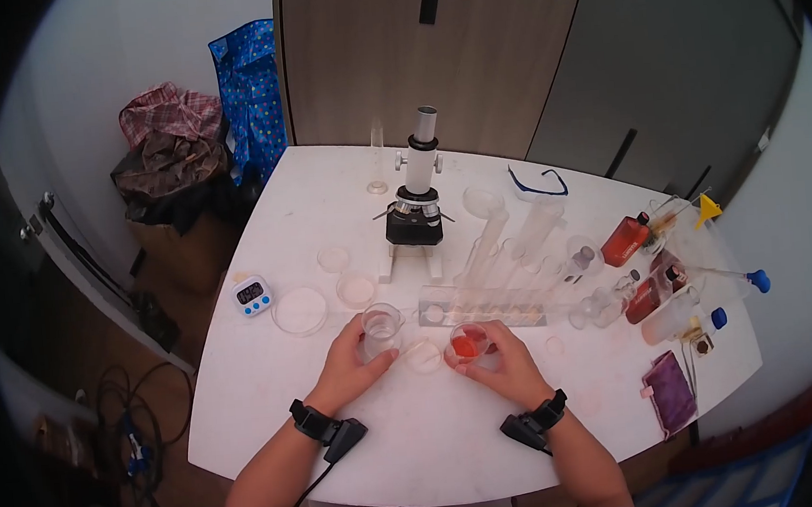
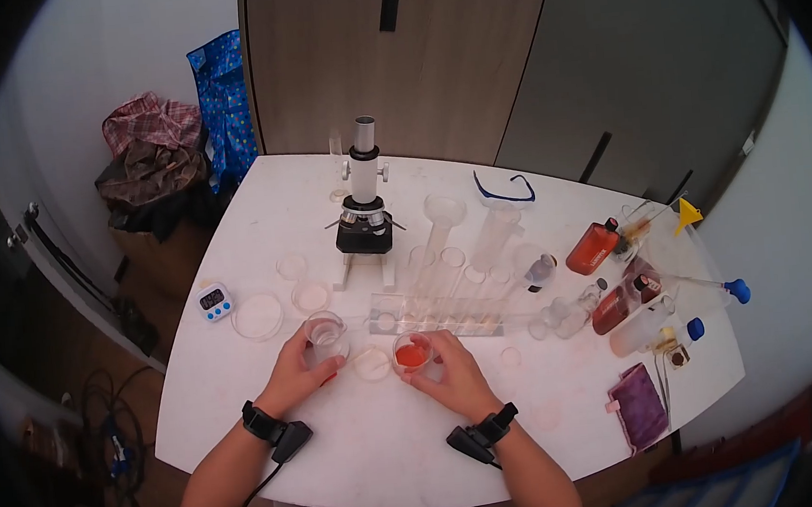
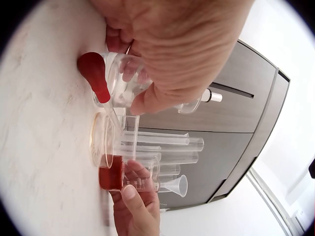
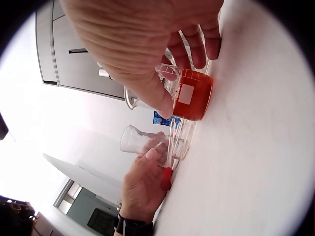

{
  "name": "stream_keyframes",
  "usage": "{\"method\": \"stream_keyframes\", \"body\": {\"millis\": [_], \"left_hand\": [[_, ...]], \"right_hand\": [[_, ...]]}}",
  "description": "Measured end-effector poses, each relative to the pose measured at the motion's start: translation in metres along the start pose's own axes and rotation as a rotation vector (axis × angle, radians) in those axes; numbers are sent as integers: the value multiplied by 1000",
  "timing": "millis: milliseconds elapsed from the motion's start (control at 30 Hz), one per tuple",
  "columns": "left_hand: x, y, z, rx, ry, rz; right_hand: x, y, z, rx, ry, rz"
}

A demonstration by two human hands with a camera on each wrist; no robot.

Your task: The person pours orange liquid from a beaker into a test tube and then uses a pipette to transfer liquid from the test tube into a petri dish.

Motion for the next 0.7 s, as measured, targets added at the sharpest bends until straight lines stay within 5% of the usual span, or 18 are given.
{"method": "stream_keyframes", "body": {"millis": [433, 600, 700], "left_hand": [[-9, -20, 1, 83, -42, -58], [-22, -45, 9, 103, -249, -223], [-31, -40, -2, 258, -428, -56]], "right_hand": [[-6, -6, -10, 26, 35, -54], [-8, -13, -15, 51, 59, -71], [-8, -14, -15, 44, 51, -83]]}}
Point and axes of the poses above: each hand's wrist, its own x-axis towards the middle knuckle, its own y-axis out of the palm, z = x × y, the point moved 9 cm from there along x, towards the middle knuckle, and after that the axes turned 9 degrees about z, right-handed, at the moved point
